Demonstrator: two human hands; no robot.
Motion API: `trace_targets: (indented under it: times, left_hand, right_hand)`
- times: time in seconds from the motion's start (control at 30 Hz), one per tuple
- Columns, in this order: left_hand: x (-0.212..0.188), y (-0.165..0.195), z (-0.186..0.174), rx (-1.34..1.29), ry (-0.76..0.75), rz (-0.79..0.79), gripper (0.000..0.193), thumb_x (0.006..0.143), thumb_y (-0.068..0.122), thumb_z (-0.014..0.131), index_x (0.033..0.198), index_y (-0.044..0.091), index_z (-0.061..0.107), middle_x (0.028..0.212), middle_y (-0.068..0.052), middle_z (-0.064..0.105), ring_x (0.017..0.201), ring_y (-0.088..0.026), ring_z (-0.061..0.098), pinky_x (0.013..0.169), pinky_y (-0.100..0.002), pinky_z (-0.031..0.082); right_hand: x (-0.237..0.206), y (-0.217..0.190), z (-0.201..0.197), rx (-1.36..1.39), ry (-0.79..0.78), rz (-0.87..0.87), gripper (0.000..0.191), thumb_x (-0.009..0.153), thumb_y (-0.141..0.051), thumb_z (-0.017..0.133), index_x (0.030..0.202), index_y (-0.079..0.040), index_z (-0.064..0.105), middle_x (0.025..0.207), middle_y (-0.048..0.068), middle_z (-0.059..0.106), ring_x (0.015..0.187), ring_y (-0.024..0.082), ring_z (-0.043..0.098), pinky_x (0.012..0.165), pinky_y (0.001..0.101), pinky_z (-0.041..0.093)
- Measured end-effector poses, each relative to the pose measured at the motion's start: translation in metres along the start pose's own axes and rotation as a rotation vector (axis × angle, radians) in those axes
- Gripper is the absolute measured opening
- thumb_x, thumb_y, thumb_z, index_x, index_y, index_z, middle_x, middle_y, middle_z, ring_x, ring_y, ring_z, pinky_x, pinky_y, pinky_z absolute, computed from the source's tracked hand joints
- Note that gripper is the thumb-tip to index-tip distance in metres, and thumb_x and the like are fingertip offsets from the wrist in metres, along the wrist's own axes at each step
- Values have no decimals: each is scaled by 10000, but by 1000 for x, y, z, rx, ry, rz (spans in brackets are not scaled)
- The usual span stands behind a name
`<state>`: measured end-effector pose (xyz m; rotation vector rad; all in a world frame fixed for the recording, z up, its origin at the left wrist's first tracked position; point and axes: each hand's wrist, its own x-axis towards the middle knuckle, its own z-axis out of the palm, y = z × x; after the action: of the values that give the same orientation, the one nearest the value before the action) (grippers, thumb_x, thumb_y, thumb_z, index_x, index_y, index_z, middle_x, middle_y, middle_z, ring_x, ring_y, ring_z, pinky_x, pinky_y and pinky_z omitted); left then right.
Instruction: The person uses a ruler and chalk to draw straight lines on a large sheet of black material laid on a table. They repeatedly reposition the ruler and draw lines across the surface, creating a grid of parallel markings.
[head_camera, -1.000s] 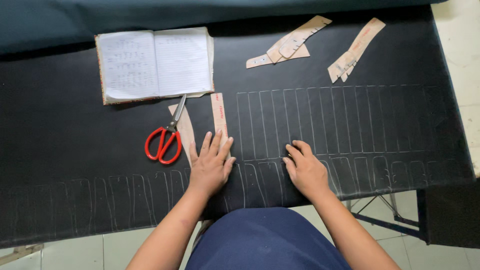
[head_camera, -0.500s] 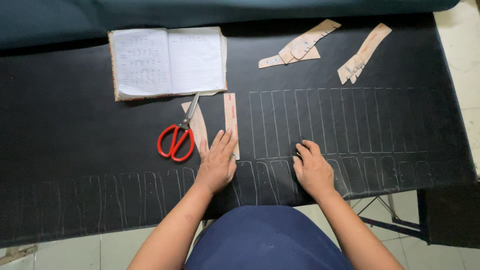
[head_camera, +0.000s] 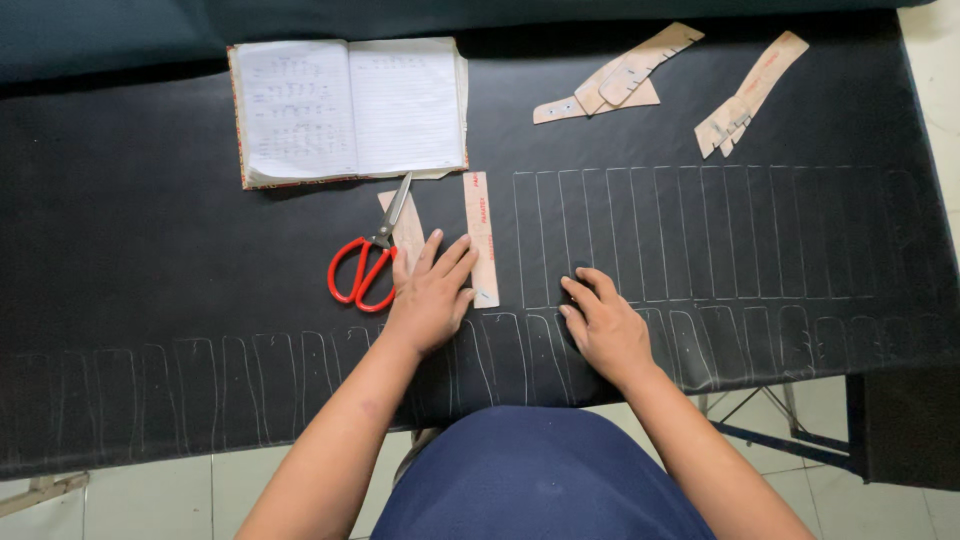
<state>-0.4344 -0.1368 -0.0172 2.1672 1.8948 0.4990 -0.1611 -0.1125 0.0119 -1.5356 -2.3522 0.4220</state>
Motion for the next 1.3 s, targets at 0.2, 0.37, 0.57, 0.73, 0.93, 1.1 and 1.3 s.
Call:
trace_targets:
  times: [0.2,0.37,0.57,0.73,0.93,1.1,1.3]
  left_hand:
    - [9,17,4,-74,-50,-17,512,880,254,666,1386,309,618,1581,-37,409,1526,-318,265,1160,-696,106]
    - [7,24,3,-109,-41,13,467,854,302,708,1319,332,671,1587,-7,406,1518,-312,248,1164,-714,31]
    - [6,25,3,-95,-28,29,495,837,386,740,1326,358,669,1583,33,414,1518,-318,245,1169,-709,27]
    - [7,24,3,-82,-40,29,485,841,415,739,1319,371,669,1577,39,418,1518,-325,235,1160,-716,15]
    - [7,24,3,-85,-36,19,479,853,433,725,1325,380,666,1583,60,418,1524,-317,233,1168,-714,12]
    - [9,26,5,-57,-71,-1,474,867,450,696,1333,381,649,1587,64,398,1519,-319,219,1152,-719,-4]
    - [7,23,8,-49,-42,16,486,878,444,689,1357,384,638,1597,78,398,1528,-312,227,1160,-719,3]
  right_hand:
    - [-1,0,0,21,3,0,373,916,-270,682,1276,-175,667,1381,44,576,1036,278,703,806,399,577]
    - [0,-1,-2,32,-2,6,372,910,-270,690,1270,-175,671,1384,48,575,1045,281,702,810,404,576]
    - [1,-2,-3,33,-21,31,375,904,-275,695,1266,-180,674,1380,47,574,1015,278,707,796,402,578]
    - [1,-2,-3,35,-26,33,374,898,-274,700,1259,-177,673,1374,47,573,990,272,713,791,401,578]
    - [2,-1,-1,33,-12,28,378,895,-280,707,1259,-183,672,1366,45,575,994,277,709,780,405,575]
    - [2,0,-2,33,-8,10,373,894,-277,705,1253,-181,671,1364,52,572,1015,284,704,792,406,576]
    - [1,-1,-2,51,-32,44,374,894,-277,701,1255,-184,671,1369,42,574,1007,277,706,789,409,572]
